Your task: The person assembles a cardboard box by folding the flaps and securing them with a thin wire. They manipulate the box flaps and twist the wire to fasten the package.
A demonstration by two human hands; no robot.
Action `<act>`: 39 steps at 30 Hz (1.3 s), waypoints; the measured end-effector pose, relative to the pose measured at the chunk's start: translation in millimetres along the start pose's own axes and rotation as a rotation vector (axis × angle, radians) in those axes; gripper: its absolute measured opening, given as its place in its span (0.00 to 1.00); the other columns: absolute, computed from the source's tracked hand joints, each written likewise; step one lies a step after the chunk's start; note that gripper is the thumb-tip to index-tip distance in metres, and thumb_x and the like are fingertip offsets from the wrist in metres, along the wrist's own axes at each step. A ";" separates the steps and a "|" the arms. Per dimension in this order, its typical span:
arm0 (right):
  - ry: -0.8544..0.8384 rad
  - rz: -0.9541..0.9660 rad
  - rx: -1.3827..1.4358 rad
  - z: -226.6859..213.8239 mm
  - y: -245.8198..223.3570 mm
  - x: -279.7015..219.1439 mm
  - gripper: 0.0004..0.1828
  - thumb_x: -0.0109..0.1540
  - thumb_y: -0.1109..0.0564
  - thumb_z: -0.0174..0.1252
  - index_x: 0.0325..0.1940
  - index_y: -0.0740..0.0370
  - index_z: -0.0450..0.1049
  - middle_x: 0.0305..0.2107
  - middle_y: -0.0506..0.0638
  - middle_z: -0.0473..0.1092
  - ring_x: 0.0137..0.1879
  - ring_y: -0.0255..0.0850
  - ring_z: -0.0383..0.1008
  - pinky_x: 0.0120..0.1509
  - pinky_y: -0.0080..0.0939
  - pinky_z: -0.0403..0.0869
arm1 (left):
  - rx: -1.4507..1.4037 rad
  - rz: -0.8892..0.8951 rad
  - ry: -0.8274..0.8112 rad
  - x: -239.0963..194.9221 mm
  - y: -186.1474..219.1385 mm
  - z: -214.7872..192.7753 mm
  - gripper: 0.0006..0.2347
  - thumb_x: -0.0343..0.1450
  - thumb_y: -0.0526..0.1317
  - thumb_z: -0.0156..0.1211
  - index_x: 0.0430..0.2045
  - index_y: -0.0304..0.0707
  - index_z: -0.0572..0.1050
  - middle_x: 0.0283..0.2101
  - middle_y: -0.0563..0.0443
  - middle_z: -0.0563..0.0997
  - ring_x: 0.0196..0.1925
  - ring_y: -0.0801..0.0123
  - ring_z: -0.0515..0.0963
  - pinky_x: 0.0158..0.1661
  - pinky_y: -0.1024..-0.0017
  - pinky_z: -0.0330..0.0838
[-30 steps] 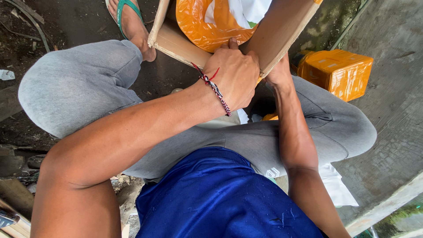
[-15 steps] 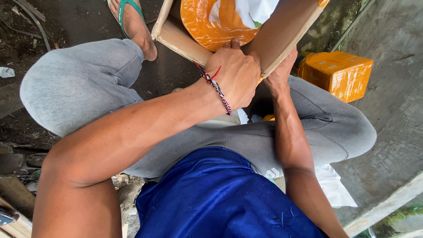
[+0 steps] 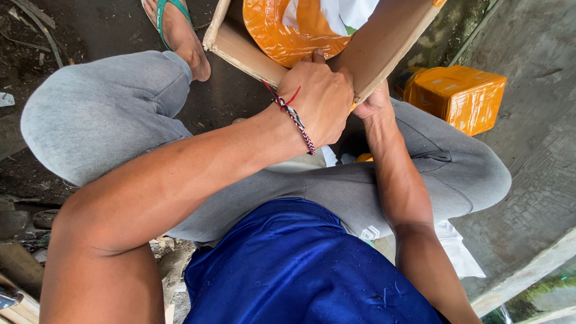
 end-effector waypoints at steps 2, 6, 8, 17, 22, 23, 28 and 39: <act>0.017 -0.057 -0.054 2.2 1.8 1.6 0.17 0.67 0.57 0.63 0.56 0.68 0.72 0.47 0.55 0.74 0.50 0.43 0.77 0.56 0.46 0.79 | -0.016 0.013 0.029 0.5 -0.5 -0.4 0.14 0.60 0.41 0.66 0.33 0.31 0.78 0.26 0.41 0.83 0.28 0.53 0.85 0.30 0.60 0.77; 0.137 -0.298 -0.514 21.6 -9.2 -3.8 0.17 0.63 0.63 0.64 0.56 0.65 0.71 0.46 0.52 0.74 0.48 0.38 0.76 0.52 0.42 0.79 | 0.012 0.041 0.043 0.0 -1.0 0.1 0.12 0.62 0.42 0.65 0.30 0.31 0.78 0.27 0.41 0.83 0.28 0.52 0.85 0.28 0.60 0.77; 0.060 -0.518 -1.043 39.8 -28.6 -16.2 0.14 0.65 0.66 0.67 0.53 0.67 0.72 0.42 0.53 0.74 0.46 0.38 0.74 0.50 0.42 0.77 | 0.010 0.037 0.045 0.2 -1.1 -0.5 0.13 0.63 0.43 0.65 0.31 0.30 0.78 0.25 0.40 0.82 0.27 0.53 0.85 0.28 0.61 0.77; 0.089 -0.066 -0.202 24.5 -19.2 -3.6 0.16 0.67 0.55 0.59 0.54 0.67 0.72 0.45 0.55 0.74 0.50 0.43 0.76 0.56 0.46 0.78 | 0.019 0.054 -0.012 -0.1 0.3 -2.6 0.15 0.63 0.45 0.66 0.32 0.29 0.77 0.25 0.42 0.82 0.27 0.55 0.85 0.27 0.62 0.77; 0.092 0.029 -0.088 25.7 -16.1 -5.2 0.17 0.66 0.53 0.59 0.53 0.68 0.72 0.45 0.56 0.74 0.50 0.45 0.77 0.57 0.47 0.79 | 0.041 0.057 -0.015 0.3 0.1 -3.7 0.15 0.63 0.45 0.66 0.32 0.31 0.78 0.26 0.41 0.83 0.28 0.55 0.85 0.28 0.62 0.78; 0.088 -0.032 -0.153 29.4 -14.1 -4.6 0.17 0.67 0.53 0.60 0.53 0.68 0.73 0.45 0.56 0.74 0.49 0.45 0.76 0.55 0.46 0.78 | 0.030 0.076 0.007 0.0 -1.0 -4.9 0.14 0.64 0.46 0.66 0.30 0.31 0.78 0.27 0.41 0.83 0.28 0.54 0.85 0.28 0.61 0.78; -0.021 -0.654 -1.164 58.4 -30.7 -18.0 0.14 0.66 0.59 0.66 0.50 0.68 0.72 0.41 0.56 0.72 0.44 0.41 0.74 0.49 0.45 0.75 | -0.033 0.054 0.031 -0.9 -6.8 -6.4 0.15 0.64 0.46 0.66 0.30 0.30 0.79 0.26 0.39 0.83 0.30 0.53 0.85 0.31 0.61 0.78; 0.044 0.133 -0.011 61.2 -14.3 -12.5 0.10 0.63 0.59 0.56 0.46 0.68 0.74 0.41 0.56 0.74 0.47 0.43 0.77 0.56 0.47 0.80 | -0.028 0.076 0.038 -0.1 -6.3 -4.1 0.13 0.63 0.43 0.65 0.30 0.30 0.79 0.28 0.39 0.84 0.32 0.52 0.85 0.33 0.60 0.78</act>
Point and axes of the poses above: each hand's wrist, its own x-axis towards the middle knuckle, its own z-axis out of the palm, y = z × x, the point moved 4 cm from there along x, towards the middle knuckle
